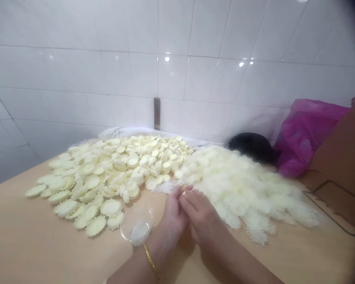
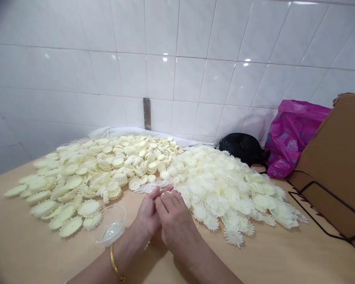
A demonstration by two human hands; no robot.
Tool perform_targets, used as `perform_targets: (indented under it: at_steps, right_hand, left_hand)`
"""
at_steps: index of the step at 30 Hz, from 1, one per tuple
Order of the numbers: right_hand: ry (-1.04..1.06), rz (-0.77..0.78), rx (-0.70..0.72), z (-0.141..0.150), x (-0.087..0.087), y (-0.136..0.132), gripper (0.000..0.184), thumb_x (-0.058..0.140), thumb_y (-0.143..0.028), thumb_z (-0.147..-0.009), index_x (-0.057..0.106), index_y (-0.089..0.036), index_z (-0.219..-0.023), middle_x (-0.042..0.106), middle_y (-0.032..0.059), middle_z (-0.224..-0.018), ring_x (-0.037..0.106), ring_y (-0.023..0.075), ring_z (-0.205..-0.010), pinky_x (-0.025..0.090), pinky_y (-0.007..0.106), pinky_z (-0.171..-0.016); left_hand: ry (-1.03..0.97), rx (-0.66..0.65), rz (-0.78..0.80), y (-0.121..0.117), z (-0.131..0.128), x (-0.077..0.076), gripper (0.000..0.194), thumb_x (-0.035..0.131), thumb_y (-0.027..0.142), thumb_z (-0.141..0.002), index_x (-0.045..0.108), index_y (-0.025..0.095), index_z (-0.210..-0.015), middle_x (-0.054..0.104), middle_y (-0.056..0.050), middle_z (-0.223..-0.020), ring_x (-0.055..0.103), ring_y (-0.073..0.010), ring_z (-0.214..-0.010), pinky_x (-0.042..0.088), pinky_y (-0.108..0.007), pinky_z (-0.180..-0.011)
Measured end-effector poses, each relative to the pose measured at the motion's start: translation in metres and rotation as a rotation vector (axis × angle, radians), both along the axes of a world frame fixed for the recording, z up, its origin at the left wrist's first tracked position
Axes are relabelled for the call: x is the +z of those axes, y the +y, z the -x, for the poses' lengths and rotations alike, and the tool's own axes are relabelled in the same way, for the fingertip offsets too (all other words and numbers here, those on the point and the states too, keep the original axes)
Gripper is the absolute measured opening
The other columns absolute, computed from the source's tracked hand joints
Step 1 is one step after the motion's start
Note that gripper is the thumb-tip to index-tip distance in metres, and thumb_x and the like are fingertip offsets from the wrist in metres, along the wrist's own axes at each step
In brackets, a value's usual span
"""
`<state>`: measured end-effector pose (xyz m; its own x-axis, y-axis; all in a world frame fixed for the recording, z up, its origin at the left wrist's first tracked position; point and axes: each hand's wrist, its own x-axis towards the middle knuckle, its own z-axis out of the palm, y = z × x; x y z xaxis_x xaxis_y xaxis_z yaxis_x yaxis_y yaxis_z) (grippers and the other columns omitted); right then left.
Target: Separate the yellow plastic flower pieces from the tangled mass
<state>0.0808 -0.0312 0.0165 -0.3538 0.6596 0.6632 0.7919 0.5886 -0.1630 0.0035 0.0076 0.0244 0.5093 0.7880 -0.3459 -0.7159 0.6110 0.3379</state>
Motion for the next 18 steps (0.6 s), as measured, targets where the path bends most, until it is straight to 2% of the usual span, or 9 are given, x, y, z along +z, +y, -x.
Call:
perform_targets:
  at_steps: [2, 4, 6, 9, 11, 13, 15, 16, 18]
  right_hand:
    - [-0.026, -0.062, -0.024, -0.01, -0.019, 0.011, 0.037, 0.039, -0.004, -0.074, 0.053, -0.009, -0.108, 0.057, 0.0147, -0.101, 0.048, 0.0239, -0.097, 0.042, 0.041, -0.083]
    - [-0.03, -0.034, -0.036, -0.015, -0.028, 0.016, 0.039, 0.04, -0.004, -0.075, 0.051, -0.011, -0.111, 0.058, 0.0131, -0.1, 0.049, 0.0224, -0.095, 0.044, 0.038, -0.08]
    - [-0.027, -0.009, -0.043, -0.018, -0.027, 0.017, 0.034, 0.04, -0.005, -0.075, 0.054, -0.014, -0.104, 0.059, 0.0103, -0.093, 0.051, 0.0206, -0.087, 0.045, 0.036, -0.074]
    - [0.014, -0.048, -0.09, -0.022, -0.016, 0.015, 0.022, 0.037, -0.008, -0.078, 0.057, -0.015, -0.083, 0.056, 0.0075, -0.077, 0.049, 0.019, -0.072, 0.042, 0.033, -0.063]
    - [0.116, -0.056, -0.127, -0.025, -0.008, 0.012, 0.022, 0.034, -0.011, -0.081, 0.054, -0.016, -0.073, 0.052, 0.0053, -0.068, 0.046, 0.0175, -0.065, 0.039, 0.031, -0.058]
    - [0.269, 0.013, -0.126, -0.027, -0.003, 0.009, 0.025, 0.03, -0.014, -0.085, 0.052, -0.017, -0.073, 0.05, 0.0026, -0.064, 0.046, 0.0151, -0.061, 0.038, 0.027, -0.056]
    - [0.371, 0.139, -0.132, -0.025, -0.002, 0.007, 0.026, 0.027, -0.016, -0.088, 0.05, -0.017, -0.075, 0.05, 0.0002, -0.062, 0.046, 0.0129, -0.057, 0.037, 0.024, -0.053]
    - [0.361, 0.181, -0.148, -0.023, -0.003, 0.006, 0.026, 0.027, -0.017, -0.089, 0.049, -0.018, -0.075, 0.05, -0.0005, -0.061, 0.046, 0.0125, -0.056, 0.036, 0.024, -0.053]
    - [0.243, 0.169, -0.215, -0.02, -0.008, 0.007, 0.024, 0.032, -0.017, -0.087, 0.049, -0.018, -0.07, 0.049, -0.0001, -0.06, 0.045, 0.0141, -0.056, 0.036, 0.027, -0.055]
  left_hand:
    - [0.017, 0.033, 0.082, 0.002, -0.003, 0.001, 0.023, 0.038, 0.021, -0.084, 0.053, 0.009, -0.071, 0.056, -0.005, -0.069, 0.056, -0.011, -0.066, 0.046, -0.022, -0.067]
    - [0.045, 0.085, 0.103, 0.002, -0.005, 0.001, 0.027, 0.034, 0.02, -0.086, 0.054, 0.009, -0.073, 0.058, -0.006, -0.072, 0.057, -0.0111, -0.068, 0.046, -0.021, -0.068]
    - [0.066, 0.086, 0.067, 0.001, -0.006, 0.0, 0.028, 0.034, 0.023, -0.087, 0.055, 0.009, -0.073, 0.059, -0.006, -0.071, 0.057, -0.0118, -0.068, 0.047, -0.022, -0.067]
    - [0.08, 0.004, -0.009, -0.003, -0.009, -0.002, 0.03, 0.04, 0.031, -0.085, 0.054, 0.012, -0.068, 0.056, -0.003, -0.062, 0.056, -0.0116, -0.059, 0.047, -0.023, -0.061]
    - [0.099, -0.048, -0.08, -0.008, -0.012, -0.002, 0.029, 0.043, 0.034, -0.084, 0.055, 0.012, -0.07, 0.056, -0.002, -0.061, 0.056, -0.0116, -0.056, 0.046, -0.023, -0.058]
    - [0.133, -0.054, -0.116, -0.012, -0.015, -0.002, 0.025, 0.046, 0.036, -0.082, 0.057, 0.013, -0.079, 0.059, -0.002, -0.066, 0.058, -0.0129, -0.06, 0.047, -0.024, -0.06]
    - [0.163, -0.05, -0.045, -0.014, -0.017, -0.004, 0.025, 0.049, 0.038, -0.08, 0.058, 0.015, -0.083, 0.06, -0.002, -0.069, 0.06, -0.0148, -0.067, 0.047, -0.026, -0.065]
    - [0.157, -0.061, 0.016, -0.015, -0.018, -0.005, 0.026, 0.049, 0.039, -0.079, 0.058, 0.014, -0.081, 0.06, -0.002, -0.068, 0.06, -0.0156, -0.068, 0.047, -0.026, -0.066]
    - [0.091, -0.086, 0.104, -0.014, -0.019, -0.009, 0.028, 0.047, 0.04, -0.08, 0.057, 0.014, -0.076, 0.059, -0.003, -0.065, 0.06, -0.0156, -0.07, 0.047, -0.026, -0.069]
